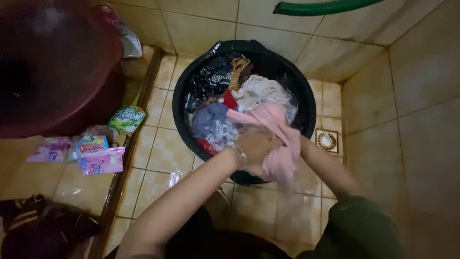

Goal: The person washes various pieces of clothing by hand in a black basin filled with soapy water. They scrub, rinse, and wring out each item individually, then place the cleaned clothes on the tiled floor beside the basin.

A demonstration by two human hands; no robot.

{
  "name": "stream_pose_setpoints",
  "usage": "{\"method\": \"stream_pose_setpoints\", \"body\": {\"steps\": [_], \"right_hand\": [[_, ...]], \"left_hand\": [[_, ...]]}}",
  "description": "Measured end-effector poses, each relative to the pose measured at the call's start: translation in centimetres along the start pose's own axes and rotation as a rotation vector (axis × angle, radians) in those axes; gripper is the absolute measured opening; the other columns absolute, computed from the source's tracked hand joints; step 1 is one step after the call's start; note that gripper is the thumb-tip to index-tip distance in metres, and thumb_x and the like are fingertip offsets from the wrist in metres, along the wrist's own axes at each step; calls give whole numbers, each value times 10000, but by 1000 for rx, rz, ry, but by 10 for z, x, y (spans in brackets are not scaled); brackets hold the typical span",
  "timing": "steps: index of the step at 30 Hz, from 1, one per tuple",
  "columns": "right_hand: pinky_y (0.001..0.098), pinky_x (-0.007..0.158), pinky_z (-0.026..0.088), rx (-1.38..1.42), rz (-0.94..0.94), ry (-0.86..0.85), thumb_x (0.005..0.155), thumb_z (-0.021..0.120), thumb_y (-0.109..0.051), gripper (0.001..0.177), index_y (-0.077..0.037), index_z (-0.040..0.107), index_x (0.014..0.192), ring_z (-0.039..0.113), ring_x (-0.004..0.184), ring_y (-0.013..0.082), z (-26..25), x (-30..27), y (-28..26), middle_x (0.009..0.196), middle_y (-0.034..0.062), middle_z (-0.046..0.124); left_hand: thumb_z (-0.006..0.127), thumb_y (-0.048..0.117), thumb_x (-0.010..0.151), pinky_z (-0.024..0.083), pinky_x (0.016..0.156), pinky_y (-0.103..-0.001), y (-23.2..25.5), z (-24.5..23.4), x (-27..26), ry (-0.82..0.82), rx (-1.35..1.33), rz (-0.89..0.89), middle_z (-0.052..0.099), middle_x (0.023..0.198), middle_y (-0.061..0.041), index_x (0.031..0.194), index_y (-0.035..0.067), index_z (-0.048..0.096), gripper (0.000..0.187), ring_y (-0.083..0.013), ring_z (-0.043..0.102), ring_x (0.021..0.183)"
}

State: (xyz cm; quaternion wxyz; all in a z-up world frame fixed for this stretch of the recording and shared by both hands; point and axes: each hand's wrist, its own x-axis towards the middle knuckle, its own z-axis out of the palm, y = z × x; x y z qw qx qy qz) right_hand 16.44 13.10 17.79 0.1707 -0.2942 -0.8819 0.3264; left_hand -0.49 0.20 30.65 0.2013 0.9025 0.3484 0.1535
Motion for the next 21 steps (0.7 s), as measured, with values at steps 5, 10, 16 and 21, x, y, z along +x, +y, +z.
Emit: {"method": "stream_pose_setpoints", "body": {"steps": [5, 10, 16, 21], "right_hand": [[511, 732, 529, -177, -59, -23, 782, 665, -349, 440, -157, 599, 1173, 686, 862, 423, -18, 28, 6, 946, 217, 711], [542, 730, 524, -475, 192, -153, 880, 605, -303, 331, -216, 620, 1199, 694, 870, 441, -8, 43, -10, 933, 217, 726], [548, 632, 538, -677, -16, -89, 950, 557, -246, 179, -209, 641, 1103, 711, 790, 421, -1, 86, -45, 851, 200, 717], [524, 603, 533, -765, -106, -130, 977, 544, -166, 244, -208, 632, 1201, 714, 743, 382, -14, 129, -115, 793, 176, 708]], "left_hand": [[862, 448, 629, 474, 982, -523, 5, 39, -8, -10, 34, 56, 641, 1274, -209, 1306, 111, 603, 799, -425, 594, 1183], [891, 478, 560, 455, 1015, -503, -25, 116, -2, -197, 151, -16, 589, 1323, -153, 1253, 209, 615, 793, -365, 554, 1224], [817, 429, 652, 485, 854, -482, -80, 160, 19, -194, 354, -168, 630, 1119, -104, 1084, 223, 661, 503, -323, 602, 1033], [754, 389, 730, 509, 719, -464, -122, 135, -17, -29, 471, -81, 663, 949, -62, 943, 234, 700, 269, -288, 641, 874]]}}
